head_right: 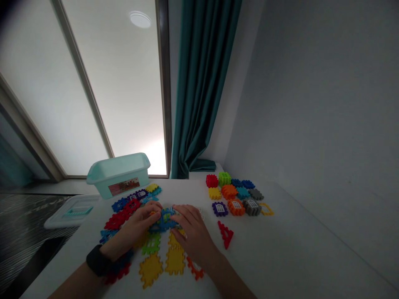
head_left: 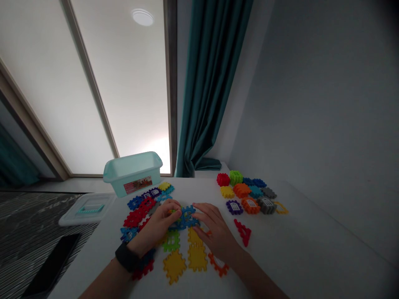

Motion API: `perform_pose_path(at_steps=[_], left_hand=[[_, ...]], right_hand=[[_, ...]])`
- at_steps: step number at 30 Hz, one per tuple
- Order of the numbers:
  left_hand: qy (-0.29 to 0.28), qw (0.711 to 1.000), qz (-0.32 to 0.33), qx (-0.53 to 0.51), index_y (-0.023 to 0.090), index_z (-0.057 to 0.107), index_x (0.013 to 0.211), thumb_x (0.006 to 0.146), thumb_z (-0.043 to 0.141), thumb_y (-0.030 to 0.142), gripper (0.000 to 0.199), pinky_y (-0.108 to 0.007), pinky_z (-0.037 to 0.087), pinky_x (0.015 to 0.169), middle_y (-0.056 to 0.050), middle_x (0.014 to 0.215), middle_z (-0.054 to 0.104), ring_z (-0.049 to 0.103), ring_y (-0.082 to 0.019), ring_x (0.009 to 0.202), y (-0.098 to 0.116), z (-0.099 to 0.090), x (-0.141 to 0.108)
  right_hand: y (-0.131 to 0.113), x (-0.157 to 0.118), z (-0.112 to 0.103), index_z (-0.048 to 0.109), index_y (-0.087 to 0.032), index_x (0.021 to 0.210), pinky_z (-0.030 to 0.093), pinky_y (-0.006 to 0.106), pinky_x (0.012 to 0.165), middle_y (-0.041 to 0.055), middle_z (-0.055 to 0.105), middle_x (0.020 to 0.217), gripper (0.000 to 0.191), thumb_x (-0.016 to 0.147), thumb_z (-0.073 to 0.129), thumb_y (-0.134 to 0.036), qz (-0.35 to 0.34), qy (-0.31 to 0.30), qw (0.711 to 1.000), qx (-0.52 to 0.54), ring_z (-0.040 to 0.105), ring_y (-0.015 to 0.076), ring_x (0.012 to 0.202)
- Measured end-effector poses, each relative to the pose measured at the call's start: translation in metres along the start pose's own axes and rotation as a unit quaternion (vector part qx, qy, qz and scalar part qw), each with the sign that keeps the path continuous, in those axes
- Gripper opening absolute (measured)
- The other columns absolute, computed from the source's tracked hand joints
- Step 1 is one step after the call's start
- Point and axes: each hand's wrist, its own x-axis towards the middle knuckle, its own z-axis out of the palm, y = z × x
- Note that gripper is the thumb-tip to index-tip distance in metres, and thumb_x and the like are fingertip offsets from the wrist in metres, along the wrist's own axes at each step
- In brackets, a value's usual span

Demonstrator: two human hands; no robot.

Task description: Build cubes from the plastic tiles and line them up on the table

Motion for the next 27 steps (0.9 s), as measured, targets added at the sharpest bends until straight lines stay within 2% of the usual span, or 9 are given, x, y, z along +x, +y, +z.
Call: perform_pose_path(at_steps=[5,8,10,13,15,20,24,27], left_hand=[[-0.005,0.997,0.048,0.052,0.018,0.064,0.078,0.092,0.059,0.051,0.036,-0.031,0.048,0.085,-0.006,0.098,0.058,0.058,-0.021,0.094,-0.007,-0.001,0.004],[0.016,0.988,0.099,0.122,0.020,0.064,0.090,0.095,0.056,0.042,0.025,-0.034,0.051,0.085,-0.006,0.102,0.058,0.059,-0.022,0.095,-0.007,0.001,0.001],[0.040,0.967,0.143,0.205,0.022,0.064,0.104,0.091,0.063,0.036,0.019,-0.040,0.050,0.092,-0.008,0.111,0.058,0.058,-0.025,0.104,-0.007,0.003,-0.002],[0.060,0.922,0.201,0.325,0.024,0.060,0.121,0.080,0.076,0.032,0.044,-0.048,0.047,0.101,-0.011,0.125,0.055,0.054,-0.031,0.116,-0.008,0.004,-0.007],[0.064,0.901,0.218,0.368,0.025,0.059,0.125,0.079,0.078,0.032,0.051,-0.050,0.047,0.100,-0.012,0.127,0.055,0.054,-0.033,0.117,-0.011,0.004,-0.009],[0.065,0.882,0.238,0.402,0.026,0.060,0.124,0.083,0.077,0.034,0.045,-0.050,0.050,0.097,-0.012,0.124,0.056,0.057,-0.032,0.115,-0.014,-0.001,-0.008],[0.062,0.885,0.240,0.395,0.026,0.061,0.125,0.083,0.076,0.032,0.045,-0.050,0.051,0.096,-0.012,0.124,0.057,0.057,-0.032,0.114,-0.013,-0.005,-0.007],[0.061,0.890,0.241,0.381,0.027,0.062,0.126,0.084,0.076,0.033,0.045,-0.052,0.050,0.097,-0.012,0.126,0.057,0.057,-0.033,0.116,-0.014,-0.006,-0.006]], right_hand=[[-0.001,0.000,0.001,0.059,-0.023,0.113,0.053,0.048,0.101,0.0103,0.066,0.120,0.021,0.093,0.060,-0.016,0.004,0.009,1.000,-0.003,0.060,0.0260,0.118],[-0.002,0.000,0.001,0.059,-0.023,0.113,0.054,0.049,0.098,0.0107,0.066,0.118,0.022,0.092,0.060,-0.016,0.013,0.021,1.000,-0.003,0.060,0.0267,0.116],[-0.002,0.000,0.000,0.059,-0.023,0.113,0.054,0.049,0.097,0.0110,0.065,0.118,0.021,0.093,0.059,-0.017,0.021,0.030,0.999,0.001,0.060,0.0268,0.115],[-0.002,0.000,0.000,0.059,-0.024,0.112,0.055,0.048,0.096,0.0107,0.064,0.118,0.021,0.093,0.058,-0.016,0.028,0.041,0.999,0.010,0.061,0.0262,0.114],[-0.001,0.000,0.001,0.059,-0.024,0.111,0.055,0.048,0.095,0.0106,0.064,0.118,0.020,0.093,0.057,-0.016,0.027,0.043,0.999,0.012,0.061,0.0260,0.113],[0.001,-0.001,0.002,0.059,-0.024,0.111,0.054,0.049,0.096,0.0109,0.064,0.120,0.018,0.095,0.056,-0.017,0.025,0.036,0.999,-0.002,0.060,0.0265,0.115],[0.005,-0.001,-0.001,0.059,-0.024,0.113,0.054,0.049,0.098,0.0096,0.066,0.120,0.018,0.097,0.054,-0.018,0.012,0.015,1.000,-0.009,0.062,0.0255,0.114],[0.007,0.000,-0.003,0.060,-0.025,0.112,0.054,0.048,0.099,0.0088,0.069,0.116,0.018,0.098,0.052,-0.017,-0.002,0.020,1.000,-0.010,0.065,0.0242,0.110]])
